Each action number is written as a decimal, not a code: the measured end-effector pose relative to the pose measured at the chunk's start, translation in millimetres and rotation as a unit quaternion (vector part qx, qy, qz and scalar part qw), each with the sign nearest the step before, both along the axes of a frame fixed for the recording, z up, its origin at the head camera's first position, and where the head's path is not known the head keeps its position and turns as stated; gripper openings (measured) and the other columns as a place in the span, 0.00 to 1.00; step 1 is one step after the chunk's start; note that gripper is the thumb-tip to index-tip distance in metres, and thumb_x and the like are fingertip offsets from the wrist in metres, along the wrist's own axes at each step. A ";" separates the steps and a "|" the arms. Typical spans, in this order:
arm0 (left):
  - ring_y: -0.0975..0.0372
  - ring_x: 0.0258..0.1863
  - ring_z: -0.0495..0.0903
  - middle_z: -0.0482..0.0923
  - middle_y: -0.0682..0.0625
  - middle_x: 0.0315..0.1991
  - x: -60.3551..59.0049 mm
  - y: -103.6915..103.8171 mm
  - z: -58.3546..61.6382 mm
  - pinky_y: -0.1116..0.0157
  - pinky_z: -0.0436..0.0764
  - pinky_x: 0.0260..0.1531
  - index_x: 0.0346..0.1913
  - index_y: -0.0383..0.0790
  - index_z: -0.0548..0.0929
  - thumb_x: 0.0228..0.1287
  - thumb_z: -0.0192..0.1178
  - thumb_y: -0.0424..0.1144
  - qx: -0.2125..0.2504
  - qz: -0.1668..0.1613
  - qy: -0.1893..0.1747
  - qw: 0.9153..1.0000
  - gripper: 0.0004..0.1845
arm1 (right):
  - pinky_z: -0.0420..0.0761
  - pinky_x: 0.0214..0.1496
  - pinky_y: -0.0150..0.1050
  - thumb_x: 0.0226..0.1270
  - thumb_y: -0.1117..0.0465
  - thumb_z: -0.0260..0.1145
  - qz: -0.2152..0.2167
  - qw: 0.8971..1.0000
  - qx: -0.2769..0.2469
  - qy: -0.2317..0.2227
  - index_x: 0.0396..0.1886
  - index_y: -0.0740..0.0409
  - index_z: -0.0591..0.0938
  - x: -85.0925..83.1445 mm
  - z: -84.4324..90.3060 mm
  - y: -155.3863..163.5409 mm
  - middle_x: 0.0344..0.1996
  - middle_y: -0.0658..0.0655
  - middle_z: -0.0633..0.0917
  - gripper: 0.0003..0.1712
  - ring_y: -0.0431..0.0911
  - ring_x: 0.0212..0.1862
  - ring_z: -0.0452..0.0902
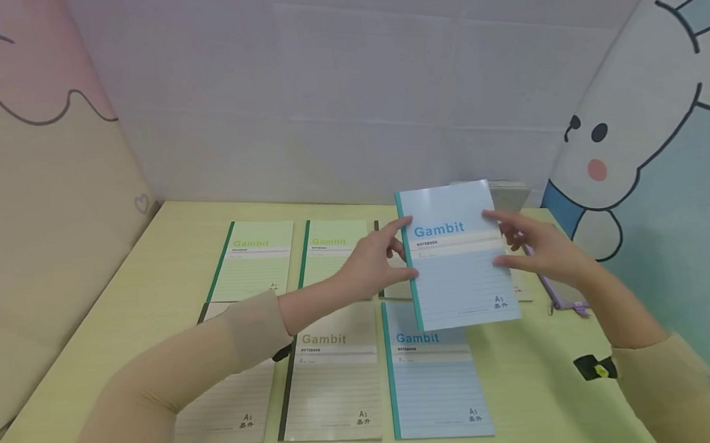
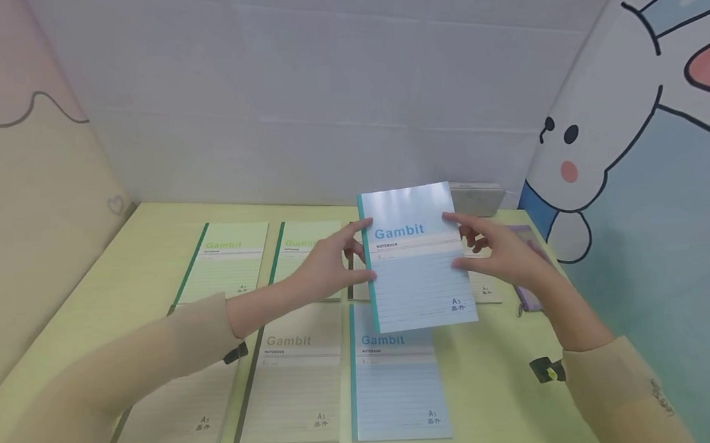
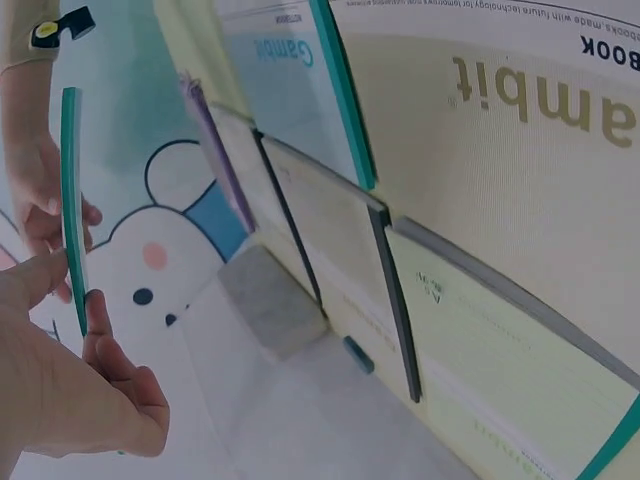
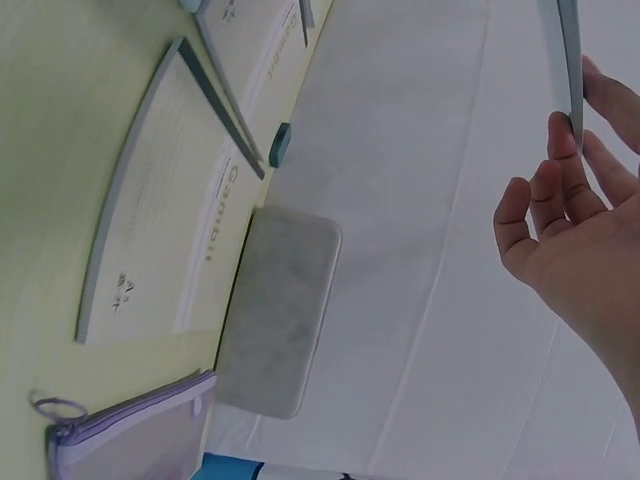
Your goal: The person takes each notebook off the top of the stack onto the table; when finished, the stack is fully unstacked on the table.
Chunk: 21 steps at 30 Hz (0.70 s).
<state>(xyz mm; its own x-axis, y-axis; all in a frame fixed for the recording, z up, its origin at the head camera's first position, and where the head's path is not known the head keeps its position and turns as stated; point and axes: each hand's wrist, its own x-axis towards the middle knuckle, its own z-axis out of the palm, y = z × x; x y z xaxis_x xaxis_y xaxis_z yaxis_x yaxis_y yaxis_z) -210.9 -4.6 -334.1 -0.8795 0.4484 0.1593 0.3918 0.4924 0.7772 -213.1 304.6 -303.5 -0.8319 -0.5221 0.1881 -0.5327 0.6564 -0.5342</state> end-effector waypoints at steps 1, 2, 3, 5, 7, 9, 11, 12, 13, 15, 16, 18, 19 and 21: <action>0.63 0.39 0.71 0.79 0.59 0.35 1.5 4.3 -2.5 0.66 0.72 0.43 0.73 0.48 0.57 0.52 0.71 0.41 -0.008 -0.002 -0.002 1.000 0.47 | 0.72 0.34 0.29 0.55 0.64 0.72 0.006 1.000 -0.001 -0.001 0.71 0.54 0.62 1.1 -2.7 4.1 0.39 0.51 0.76 0.44 0.42 0.35 0.73; 0.63 0.39 0.71 0.78 0.60 0.34 2.8 8.5 -5.1 0.66 0.71 0.42 0.73 0.49 0.57 0.52 0.71 0.42 -0.016 -0.003 -0.005 1.000 0.47 | 0.74 0.34 0.29 0.55 0.65 0.72 0.018 1.000 -0.004 -0.003 0.71 0.55 0.62 1.6 -5.7 8.2 0.39 0.53 0.77 0.45 0.42 0.34 0.74; 0.63 0.39 0.71 0.78 0.61 0.33 3.8 12.8 -7.7 0.67 0.70 0.42 0.73 0.49 0.57 0.52 0.71 0.42 -0.023 -0.003 -0.008 1.000 0.47 | 0.75 0.34 0.28 0.55 0.66 0.72 0.025 1.000 -0.006 -0.006 0.71 0.56 0.61 2.5 -8.7 12.3 0.40 0.53 0.77 0.45 0.41 0.34 0.74; 0.62 0.39 0.71 0.78 0.62 0.31 5.8 20.7 -12.8 0.66 0.70 0.40 0.72 0.51 0.58 0.51 0.72 0.43 -0.031 -0.004 -0.016 0.999 0.47 | 0.77 0.35 0.29 0.55 0.66 0.71 0.027 0.999 -0.008 -0.017 0.72 0.55 0.61 5.5 -14.5 19.8 0.42 0.54 0.77 0.45 0.41 0.35 0.75; 0.61 0.40 0.72 0.78 0.63 0.30 7.5 28.0 -18.4 0.66 0.70 0.41 0.72 0.52 0.58 0.50 0.72 0.43 -0.032 -0.008 -0.021 0.999 0.47 | 0.78 0.35 0.30 0.56 0.66 0.71 0.028 0.999 -0.008 -0.034 0.72 0.55 0.60 9.1 -19.1 27.0 0.46 0.56 0.77 0.46 0.41 0.36 0.76; 0.60 0.41 0.73 0.78 0.64 0.30 9.2 35.2 -24.3 0.64 0.68 0.44 0.71 0.53 0.59 0.49 0.73 0.44 -0.033 -0.015 -0.024 0.999 0.47 | 0.77 0.32 0.31 0.57 0.63 0.71 0.015 0.999 0.003 -0.047 0.72 0.53 0.60 14.0 -22.9 34.3 0.46 0.56 0.75 0.45 0.41 0.35 0.75; 0.62 0.41 0.73 0.77 0.65 0.29 11.0 41.9 -31.0 0.63 0.68 0.46 0.71 0.53 0.59 0.48 0.73 0.44 -0.037 -0.025 -0.022 0.999 0.47 | 0.77 0.28 0.32 0.57 0.61 0.71 0.005 0.998 0.013 -0.068 0.72 0.52 0.60 18.9 -26.5 41.3 0.45 0.56 0.74 0.45 0.42 0.34 0.74; 0.62 0.40 0.74 0.77 0.66 0.29 12.0 45.3 -34.3 0.62 0.67 0.46 0.71 0.53 0.60 0.48 0.74 0.45 -0.041 -0.031 -0.019 0.999 0.47 | 0.76 0.26 0.32 0.57 0.60 0.71 -0.001 0.997 0.024 -0.074 0.72 0.50 0.60 21.4 -28.1 44.5 0.44 0.56 0.73 0.45 0.41 0.34 0.74; 0.64 0.39 0.73 0.77 0.67 0.28 13.1 48.6 -37.4 0.62 0.66 0.47 0.71 0.53 0.60 0.47 0.74 0.45 -0.045 -0.036 -0.017 0.998 0.47 | 0.75 0.26 0.32 0.57 0.58 0.71 -0.008 0.996 0.034 -0.083 0.72 0.50 0.60 24.1 -29.6 47.7 0.44 0.55 0.72 0.45 0.41 0.34 0.73; 0.67 0.39 0.74 0.77 0.68 0.28 15.1 55.9 -42.9 0.61 0.66 0.48 0.71 0.53 0.59 0.47 0.74 0.46 -0.053 -0.048 -0.011 0.997 0.48 | 0.74 0.28 0.32 0.56 0.56 0.72 -0.015 0.994 0.053 -0.091 0.72 0.49 0.60 29.1 -33.1 53.9 0.42 0.54 0.72 0.45 0.41 0.34 0.72; 0.68 0.38 0.74 0.77 0.69 0.27 16.1 59.9 -45.4 0.61 0.67 0.49 0.71 0.52 0.59 0.47 0.74 0.47 -0.058 -0.055 -0.006 0.997 0.48 | 0.74 0.29 0.31 0.56 0.55 0.72 -0.017 0.994 0.058 -0.096 0.72 0.50 0.60 31.6 -35.1 57.4 0.41 0.54 0.73 0.46 0.40 0.34 0.73; 0.70 0.38 0.75 0.77 0.69 0.26 17.6 68.5 -48.9 0.60 0.66 0.51 0.71 0.52 0.59 0.47 0.74 0.48 -0.067 -0.066 0.003 0.996 0.48 | 0.73 0.32 0.31 0.56 0.55 0.72 -0.017 0.993 0.065 -0.096 0.72 0.51 0.60 35.8 -39.2 64.6 0.40 0.53 0.74 0.46 0.39 0.34 0.73; 0.71 0.38 0.75 0.77 0.69 0.25 18.4 72.8 -50.5 0.60 0.66 0.51 0.71 0.52 0.59 0.47 0.74 0.48 -0.070 -0.071 0.007 0.995 0.48 | 0.74 0.32 0.31 0.56 0.56 0.72 -0.015 0.993 0.063 -0.097 0.71 0.51 0.60 37.7 -41.4 68.5 0.40 0.53 0.75 0.45 0.39 0.34 0.73; 0.72 0.36 0.76 0.76 0.70 0.24 20.1 81.0 -54.1 0.60 0.66 0.51 0.70 0.52 0.60 0.47 0.73 0.49 -0.081 -0.078 0.012 0.994 0.47 | 0.74 0.32 0.31 0.56 0.57 0.72 -0.009 0.993 0.061 -0.098 0.71 0.52 0.61 41.3 -46.3 76.4 0.37 0.51 0.76 0.45 0.38 0.34 0.74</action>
<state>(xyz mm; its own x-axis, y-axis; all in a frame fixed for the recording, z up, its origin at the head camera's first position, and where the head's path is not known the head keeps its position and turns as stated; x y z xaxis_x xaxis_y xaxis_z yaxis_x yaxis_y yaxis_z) -190.8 76.4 -388.2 -0.7937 0.6008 0.0948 0.4915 0.5416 0.6820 -171.8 381.0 -349.8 -0.8552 -0.5166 -0.0422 -0.4144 0.7305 -0.5428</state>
